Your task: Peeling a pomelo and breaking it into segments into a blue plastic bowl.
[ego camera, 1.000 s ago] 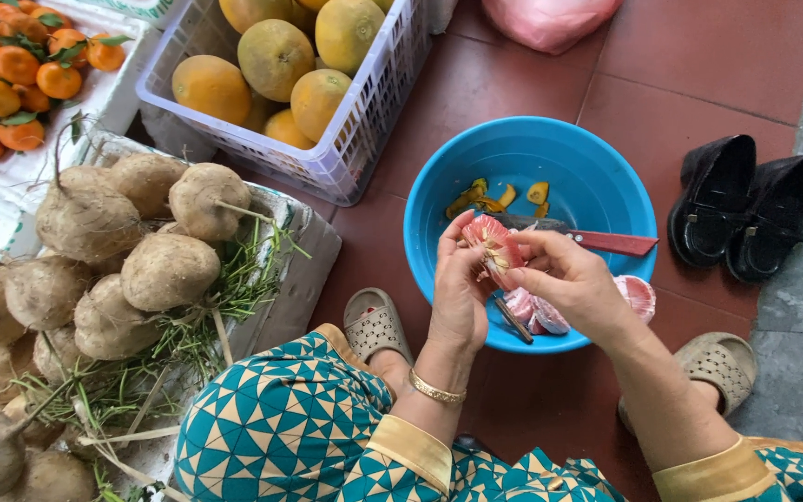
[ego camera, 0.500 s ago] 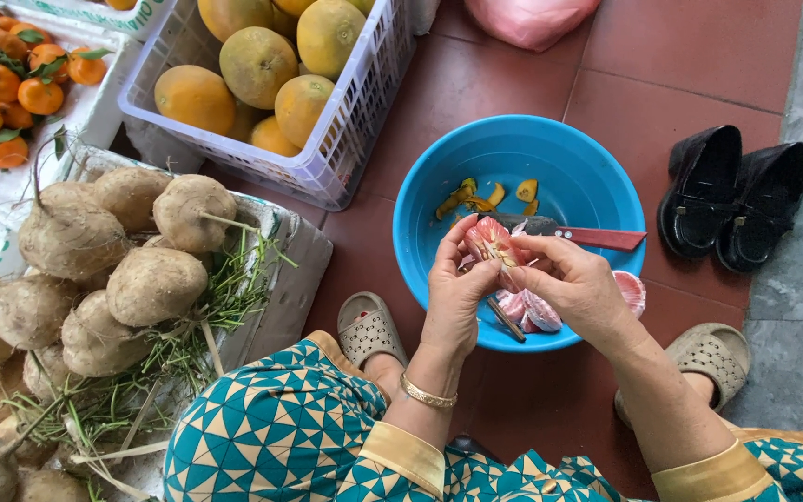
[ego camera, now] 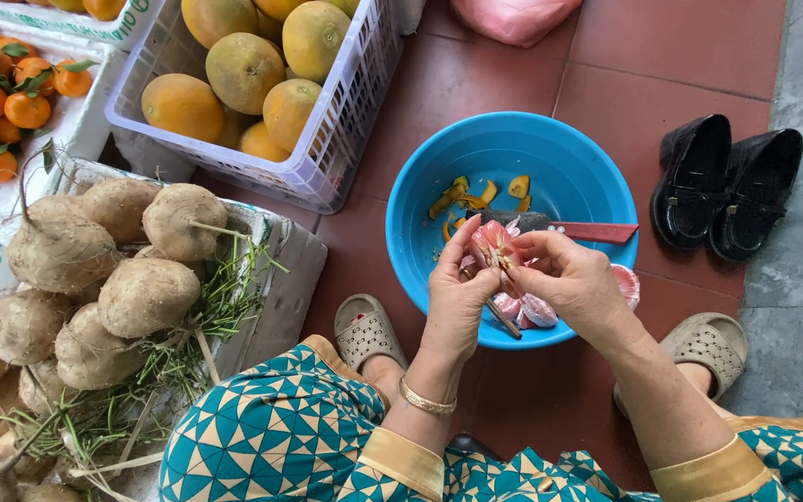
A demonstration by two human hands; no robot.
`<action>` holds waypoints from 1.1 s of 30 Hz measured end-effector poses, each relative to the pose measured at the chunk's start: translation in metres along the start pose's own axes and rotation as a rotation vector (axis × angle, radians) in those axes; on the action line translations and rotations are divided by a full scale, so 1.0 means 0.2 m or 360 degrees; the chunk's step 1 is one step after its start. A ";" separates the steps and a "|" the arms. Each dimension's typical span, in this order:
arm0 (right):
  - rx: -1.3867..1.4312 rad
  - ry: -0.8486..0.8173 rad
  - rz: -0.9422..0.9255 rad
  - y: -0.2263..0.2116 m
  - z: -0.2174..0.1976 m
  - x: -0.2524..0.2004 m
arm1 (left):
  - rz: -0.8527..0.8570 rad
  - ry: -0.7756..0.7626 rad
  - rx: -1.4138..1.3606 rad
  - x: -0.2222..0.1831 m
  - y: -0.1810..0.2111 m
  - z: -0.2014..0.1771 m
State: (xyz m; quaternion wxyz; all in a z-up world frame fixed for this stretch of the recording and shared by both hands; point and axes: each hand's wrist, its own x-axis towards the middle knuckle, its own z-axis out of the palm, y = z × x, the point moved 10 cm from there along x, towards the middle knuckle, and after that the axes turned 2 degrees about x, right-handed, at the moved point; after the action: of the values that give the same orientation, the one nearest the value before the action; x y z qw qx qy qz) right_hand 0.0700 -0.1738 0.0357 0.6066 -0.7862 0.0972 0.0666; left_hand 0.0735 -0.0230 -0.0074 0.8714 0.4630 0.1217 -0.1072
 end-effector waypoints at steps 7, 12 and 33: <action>-0.0132 0.0045 -0.0070 -0.04 0.02 -0.01 | 0.0005 -0.0023 0.0099 0.00 0.00 0.00; -0.0210 0.0102 -0.0247 -0.05 0.01 -0.01 | 0.0012 -0.0026 0.0116 0.00 -0.01 0.00; -0.0990 0.0161 -0.0696 -0.17 0.04 -0.03 | 0.0021 0.0032 0.0165 -0.01 0.02 0.03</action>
State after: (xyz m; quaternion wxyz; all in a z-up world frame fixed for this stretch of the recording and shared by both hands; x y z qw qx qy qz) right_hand 0.0720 -0.1584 0.0666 0.3333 -0.9372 -0.0678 -0.0769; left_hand 0.0729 -0.0266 -0.0006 0.8456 0.5094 0.1218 -0.1030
